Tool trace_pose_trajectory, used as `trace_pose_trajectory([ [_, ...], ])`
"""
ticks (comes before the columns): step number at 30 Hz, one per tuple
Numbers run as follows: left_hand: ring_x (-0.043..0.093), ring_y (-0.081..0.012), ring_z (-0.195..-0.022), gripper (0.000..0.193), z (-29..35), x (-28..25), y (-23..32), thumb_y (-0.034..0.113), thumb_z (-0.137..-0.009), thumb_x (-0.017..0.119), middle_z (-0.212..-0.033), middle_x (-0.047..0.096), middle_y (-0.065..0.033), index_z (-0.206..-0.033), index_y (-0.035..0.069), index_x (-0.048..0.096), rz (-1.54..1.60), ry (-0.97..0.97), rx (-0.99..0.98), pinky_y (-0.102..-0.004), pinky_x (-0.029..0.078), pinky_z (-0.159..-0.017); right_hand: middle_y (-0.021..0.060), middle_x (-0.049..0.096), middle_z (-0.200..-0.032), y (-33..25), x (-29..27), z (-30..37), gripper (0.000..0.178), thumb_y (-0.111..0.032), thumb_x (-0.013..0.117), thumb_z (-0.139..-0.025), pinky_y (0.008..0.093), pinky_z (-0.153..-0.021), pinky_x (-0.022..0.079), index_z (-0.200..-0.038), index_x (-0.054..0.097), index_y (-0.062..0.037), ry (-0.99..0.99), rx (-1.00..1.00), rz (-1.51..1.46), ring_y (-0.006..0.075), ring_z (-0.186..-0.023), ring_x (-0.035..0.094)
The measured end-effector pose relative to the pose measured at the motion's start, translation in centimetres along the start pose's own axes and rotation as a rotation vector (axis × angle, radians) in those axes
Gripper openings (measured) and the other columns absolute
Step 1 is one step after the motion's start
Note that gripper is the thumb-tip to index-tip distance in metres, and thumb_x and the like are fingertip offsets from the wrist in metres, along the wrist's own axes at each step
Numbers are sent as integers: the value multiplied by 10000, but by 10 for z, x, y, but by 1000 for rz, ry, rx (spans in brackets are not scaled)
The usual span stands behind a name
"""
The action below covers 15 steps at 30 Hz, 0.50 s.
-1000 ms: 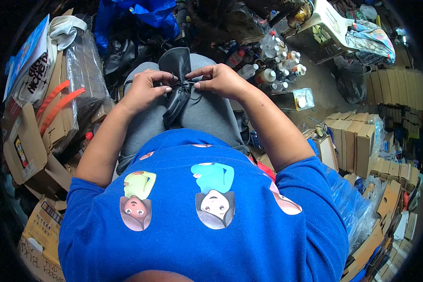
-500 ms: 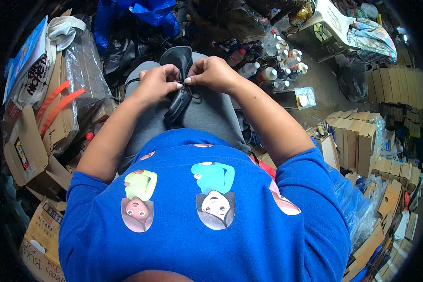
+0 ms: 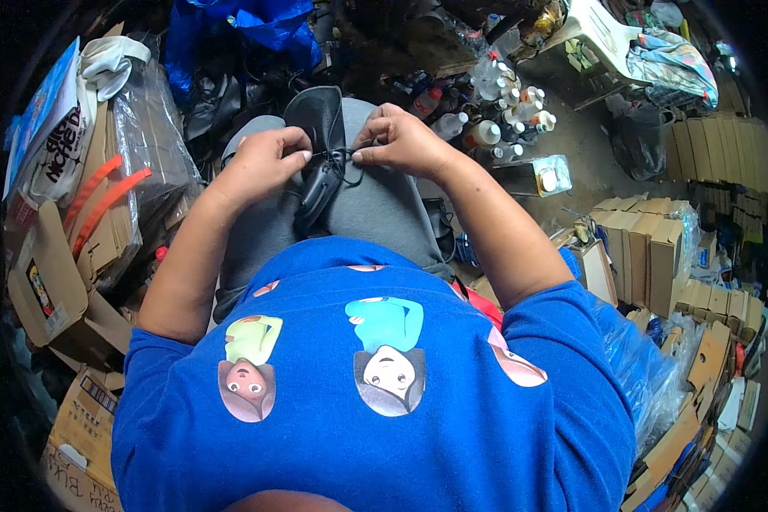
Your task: The recorder is lacing a black leather shoe while sitting down.
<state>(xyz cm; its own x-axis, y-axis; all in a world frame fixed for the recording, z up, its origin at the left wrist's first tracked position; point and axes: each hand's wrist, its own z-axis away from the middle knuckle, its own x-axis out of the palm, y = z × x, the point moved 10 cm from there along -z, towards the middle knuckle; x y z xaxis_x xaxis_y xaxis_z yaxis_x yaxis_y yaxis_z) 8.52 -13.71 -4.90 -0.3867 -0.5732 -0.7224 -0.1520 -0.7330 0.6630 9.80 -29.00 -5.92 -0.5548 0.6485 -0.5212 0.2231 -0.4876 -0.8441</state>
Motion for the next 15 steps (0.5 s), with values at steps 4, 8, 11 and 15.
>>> trace_pose_trajectory([
  [4, 592, -119, -713, 166, -5, 5, -14, 142, -826, 645, -741, 644, -55, -908, -2, 658, 142, -85, -38, -286, 463, -667, 28, 530, -950, 6, -4, 20, 150, -195, 748, -798, 296, -833, 439, -844, 696, -61, -71, 175, -25, 153, -941, 522],
  [8, 650, -225, -784, 156, -4, 7, -15, 226, -760, 686, -770, 688, -44, -878, 125, 699, 109, -86, -29, -401, 394, -796, 45, 548, -962, -36, -32, 21, 149, -181, 742, -792, 309, -836, 445, -849, 695, -51, 69, 3, 85, 167, -943, 546],
  [11, 638, -210, -736, 176, -2, -1, -1, 201, -735, 723, -731, 664, -58, -862, 91, 671, 2, -81, -16, -370, 418, -745, 78, 554, -972, -32, -53, -8, 149, -167, 719, -791, 328, -781, 484, -877, 691, -49, 173, 22, 321, 201, -882, 588],
  [15, 611, -229, -696, 229, 19, -21, 4, 215, -713, 753, -688, 633, -65, -847, 67, 640, -222, 81, 1, -371, 416, -733, 100, 580, -992, -4, -57, -11, 129, -153, 696, -797, 343, -756, 496, -881, 683, -55, 254, -9, 495, 248, -839, 612],
])
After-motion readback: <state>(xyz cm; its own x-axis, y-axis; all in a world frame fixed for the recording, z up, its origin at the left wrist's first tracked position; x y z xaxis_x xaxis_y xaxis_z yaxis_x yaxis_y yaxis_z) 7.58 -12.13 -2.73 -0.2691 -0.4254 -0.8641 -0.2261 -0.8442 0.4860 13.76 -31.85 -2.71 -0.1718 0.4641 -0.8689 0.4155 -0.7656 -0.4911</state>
